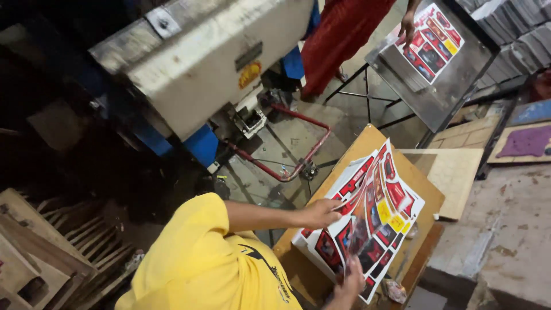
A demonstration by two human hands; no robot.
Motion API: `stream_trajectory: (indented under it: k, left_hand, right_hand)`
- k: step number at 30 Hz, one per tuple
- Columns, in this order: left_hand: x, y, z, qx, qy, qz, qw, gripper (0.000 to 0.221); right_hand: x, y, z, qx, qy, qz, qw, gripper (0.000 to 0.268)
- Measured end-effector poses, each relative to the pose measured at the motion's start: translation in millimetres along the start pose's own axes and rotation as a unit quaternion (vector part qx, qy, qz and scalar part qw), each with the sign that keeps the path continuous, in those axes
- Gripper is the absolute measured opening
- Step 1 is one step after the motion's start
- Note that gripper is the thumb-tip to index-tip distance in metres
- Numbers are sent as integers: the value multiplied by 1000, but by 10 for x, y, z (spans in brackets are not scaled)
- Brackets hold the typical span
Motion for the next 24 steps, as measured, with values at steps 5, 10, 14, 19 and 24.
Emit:
stream_trajectory:
  k: [5, 10, 14, 19, 24]
  left_hand:
    - [-450, -22, 1337, -29, -60, 10, 998, 29]
    - [49, -72, 3130, -233, 11, 86, 969, 32]
    - [859, -180, 4430, -330, -36, 192, 923, 34]
    - [1158, -369, 5452, -421, -222, 275, 835, 21]
    - [936, -224, 5896, -422, -239, 303, 820, 25]
  right_hand:
    - [300, 36, -1371, 385, -369, -83, 842, 22]
    - [1865, 827, -3125, 292, -227, -39, 928, 68]
    - [1904, 729, -4345, 311, -62, 57, 947, 68]
    - [1312, 438, -5517, 184, 182, 139, 956, 69]
    - [1136, 552, -5841, 156, 283, 307, 895, 80]
Point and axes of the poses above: each hand's wrist, its own y-axis away from the middle knuckle, its own z-axis out of the back of the hand, x = y × z, the point moved 4 cm from there along -y, towards the middle knuckle, and after that the axes turned 10 degrees about y, right-handed, at the moved point
